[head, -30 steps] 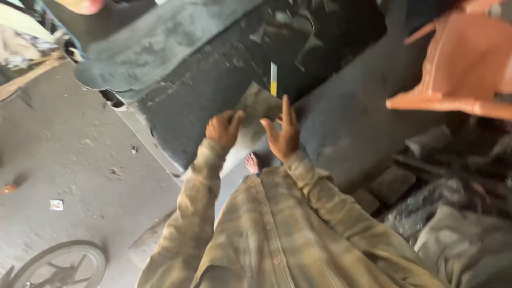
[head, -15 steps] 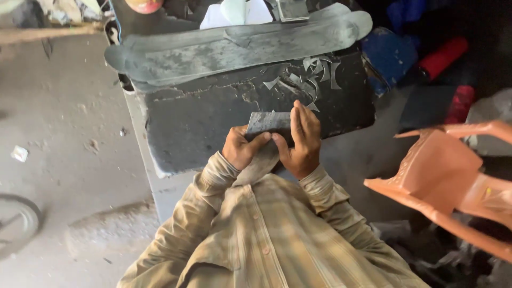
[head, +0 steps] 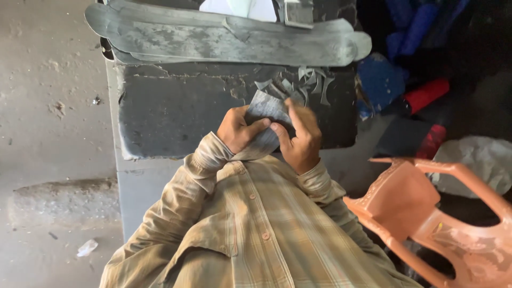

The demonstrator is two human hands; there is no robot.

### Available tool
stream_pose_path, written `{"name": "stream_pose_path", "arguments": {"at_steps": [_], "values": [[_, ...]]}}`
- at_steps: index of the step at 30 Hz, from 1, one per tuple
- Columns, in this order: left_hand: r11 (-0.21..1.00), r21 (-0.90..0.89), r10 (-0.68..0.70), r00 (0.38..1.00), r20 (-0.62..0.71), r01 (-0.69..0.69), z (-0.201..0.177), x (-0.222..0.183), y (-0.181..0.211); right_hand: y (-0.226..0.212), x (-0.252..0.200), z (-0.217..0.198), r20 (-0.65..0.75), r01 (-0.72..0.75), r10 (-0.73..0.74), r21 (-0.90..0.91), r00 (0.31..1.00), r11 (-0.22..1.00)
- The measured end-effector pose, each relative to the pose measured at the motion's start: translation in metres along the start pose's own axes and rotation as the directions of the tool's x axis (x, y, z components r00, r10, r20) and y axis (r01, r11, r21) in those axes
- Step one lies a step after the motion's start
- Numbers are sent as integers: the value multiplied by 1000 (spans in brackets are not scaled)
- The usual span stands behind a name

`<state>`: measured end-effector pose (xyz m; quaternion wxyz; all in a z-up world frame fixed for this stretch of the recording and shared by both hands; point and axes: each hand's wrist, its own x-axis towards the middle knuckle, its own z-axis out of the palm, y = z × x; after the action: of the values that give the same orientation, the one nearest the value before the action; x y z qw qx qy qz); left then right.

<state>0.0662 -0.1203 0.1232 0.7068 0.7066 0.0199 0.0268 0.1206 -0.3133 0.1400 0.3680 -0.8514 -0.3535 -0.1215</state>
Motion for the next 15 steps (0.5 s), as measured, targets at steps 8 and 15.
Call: {"name": "stream_pose_path", "arguments": {"at_steps": [8,15], "values": [[998,54,30,999,-29,-28,-6,31,5,16,47,-9,94,222,-226,47,970,974],[968,250,17,1000,-15,-13,-17,58,-16,55,74,13,166,142,-180,219,970,965]]}}
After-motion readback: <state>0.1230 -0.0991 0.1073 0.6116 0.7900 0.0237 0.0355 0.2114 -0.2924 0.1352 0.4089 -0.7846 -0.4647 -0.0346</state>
